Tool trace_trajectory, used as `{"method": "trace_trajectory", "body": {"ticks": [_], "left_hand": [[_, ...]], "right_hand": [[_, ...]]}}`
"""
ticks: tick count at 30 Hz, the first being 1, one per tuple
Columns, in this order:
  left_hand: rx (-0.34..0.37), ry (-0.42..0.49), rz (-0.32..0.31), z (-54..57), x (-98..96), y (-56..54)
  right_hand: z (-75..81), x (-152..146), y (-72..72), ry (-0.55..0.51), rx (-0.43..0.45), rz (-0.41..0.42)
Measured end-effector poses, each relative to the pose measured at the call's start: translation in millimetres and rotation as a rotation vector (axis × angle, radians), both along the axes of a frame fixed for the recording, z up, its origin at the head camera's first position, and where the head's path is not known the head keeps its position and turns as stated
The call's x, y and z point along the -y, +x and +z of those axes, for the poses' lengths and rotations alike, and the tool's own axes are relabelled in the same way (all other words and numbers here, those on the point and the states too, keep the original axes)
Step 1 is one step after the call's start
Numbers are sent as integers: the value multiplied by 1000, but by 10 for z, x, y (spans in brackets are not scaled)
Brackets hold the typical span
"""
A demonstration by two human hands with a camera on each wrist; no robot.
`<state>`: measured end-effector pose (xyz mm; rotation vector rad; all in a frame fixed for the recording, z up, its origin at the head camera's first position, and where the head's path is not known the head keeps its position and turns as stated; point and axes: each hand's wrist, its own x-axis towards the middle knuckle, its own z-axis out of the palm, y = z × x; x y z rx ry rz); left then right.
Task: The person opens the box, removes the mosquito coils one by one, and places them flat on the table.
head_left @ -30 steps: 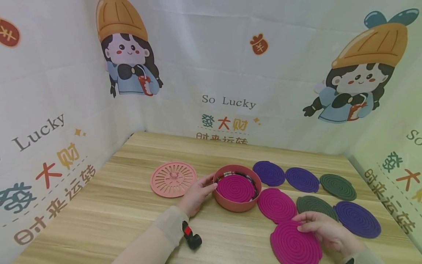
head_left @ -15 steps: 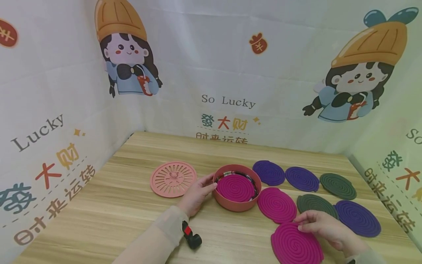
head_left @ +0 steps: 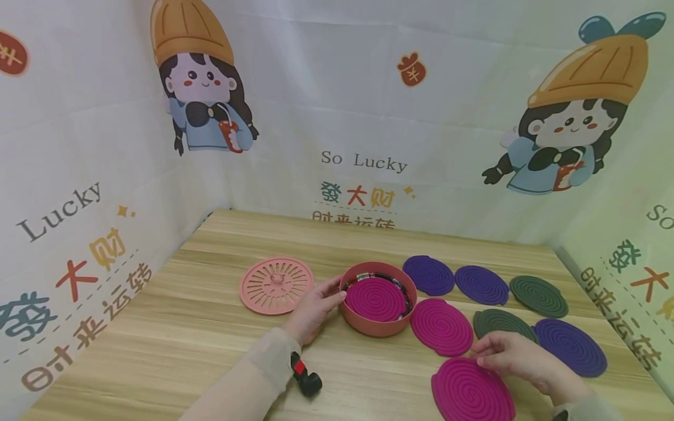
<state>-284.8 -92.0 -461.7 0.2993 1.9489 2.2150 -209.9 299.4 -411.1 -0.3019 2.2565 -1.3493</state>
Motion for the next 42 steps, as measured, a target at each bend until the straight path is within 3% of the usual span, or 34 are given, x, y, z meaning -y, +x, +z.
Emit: {"method": "trace_trajectory", "body": {"ticks": [13,26,33,42], "left_hand": [[11,0,12,-11,2,-9],[3,-4,9,-24,-6,-25],[-4,-14,5,-11,-2,-12],[0,-2,11,-26,-1,-27]], "right_hand": [[184,58,-87,61,-20,33],[492,540,-404,-43,-145,-46],[489,795,-632,-148,-167,-67],[405,1170,-862,-266,-141,-167]]}}
